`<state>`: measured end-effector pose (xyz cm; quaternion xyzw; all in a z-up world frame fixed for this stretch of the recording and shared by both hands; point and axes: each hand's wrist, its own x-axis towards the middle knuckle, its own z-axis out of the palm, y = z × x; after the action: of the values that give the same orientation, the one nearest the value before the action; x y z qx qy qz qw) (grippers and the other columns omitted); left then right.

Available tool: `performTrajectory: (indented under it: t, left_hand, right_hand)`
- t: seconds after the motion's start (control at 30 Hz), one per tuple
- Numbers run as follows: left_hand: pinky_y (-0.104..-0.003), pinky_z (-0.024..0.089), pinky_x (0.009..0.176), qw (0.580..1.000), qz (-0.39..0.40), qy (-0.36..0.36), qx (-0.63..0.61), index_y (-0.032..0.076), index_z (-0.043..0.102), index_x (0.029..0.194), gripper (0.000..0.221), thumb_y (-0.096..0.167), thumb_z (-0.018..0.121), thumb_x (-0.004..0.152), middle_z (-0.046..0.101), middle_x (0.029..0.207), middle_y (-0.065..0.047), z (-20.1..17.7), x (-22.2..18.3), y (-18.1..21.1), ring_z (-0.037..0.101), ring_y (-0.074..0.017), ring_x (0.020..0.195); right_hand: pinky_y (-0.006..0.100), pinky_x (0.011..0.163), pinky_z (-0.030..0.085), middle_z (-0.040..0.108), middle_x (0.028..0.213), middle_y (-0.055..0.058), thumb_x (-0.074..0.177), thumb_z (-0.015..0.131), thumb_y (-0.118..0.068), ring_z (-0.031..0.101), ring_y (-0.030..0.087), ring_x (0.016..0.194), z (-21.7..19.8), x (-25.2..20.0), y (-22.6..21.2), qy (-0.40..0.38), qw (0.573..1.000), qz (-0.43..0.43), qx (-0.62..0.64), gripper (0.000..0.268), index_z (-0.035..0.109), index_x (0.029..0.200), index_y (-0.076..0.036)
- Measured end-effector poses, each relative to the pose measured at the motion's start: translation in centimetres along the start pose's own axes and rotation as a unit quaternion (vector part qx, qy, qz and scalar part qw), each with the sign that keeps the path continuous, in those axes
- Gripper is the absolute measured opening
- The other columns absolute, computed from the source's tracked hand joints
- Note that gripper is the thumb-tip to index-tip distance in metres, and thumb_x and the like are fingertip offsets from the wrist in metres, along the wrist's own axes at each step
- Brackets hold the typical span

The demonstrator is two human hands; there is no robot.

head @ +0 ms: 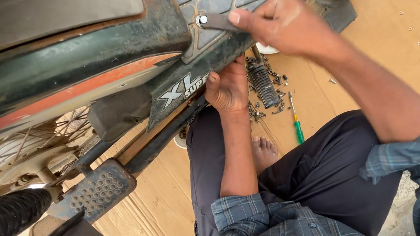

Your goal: The person sits on the floor beside a motorcycle and uses a spanner to loosen and tighten a bolt on the side panel near the footrest, steadying the fastener with the other hand. They reposition the spanner repeatedly on the bolt and continue turning it until the end of the clip.

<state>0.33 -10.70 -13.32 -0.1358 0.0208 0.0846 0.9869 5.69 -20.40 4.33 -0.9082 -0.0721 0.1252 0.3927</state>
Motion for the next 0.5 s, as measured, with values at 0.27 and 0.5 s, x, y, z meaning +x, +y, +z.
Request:
performTrajectory:
  t: [0.27,0.5]
  left_hand:
    - [-0.043,0.037,0.127,1.0,-0.012,-0.001,-0.001,0.011,0.058,0.145,0.081,0.017,0.096,0.073,0.06,0.148,-0.003,-1.6,-0.1,0.0,0.052,-0.0223,0.141]
    - [-0.035,0.041,0.118,0.978,-0.154,-0.094,-0.103,0.002,0.058,0.138,0.08,0.032,0.095,0.073,0.064,0.136,-0.005,-5.3,0.2,-0.1,0.057,-0.0202,0.13]
  right_hand:
    - [0.03,0.043,0.025,0.041,0.046,-0.001,0.102,0.063,-0.054,0.034,0.008,0.045,-0.4,0.4,-0.4,-0.062,0.996,0.051,0.044,0.068,0.056,0.054,-0.005]
    - [0.028,0.046,0.042,0.052,0.057,0.0,0.1,0.065,-0.052,0.059,0.011,0.051,6.1,-3.8,-1.8,0.108,0.941,0.141,0.287,0.056,0.059,0.069,-0.006]
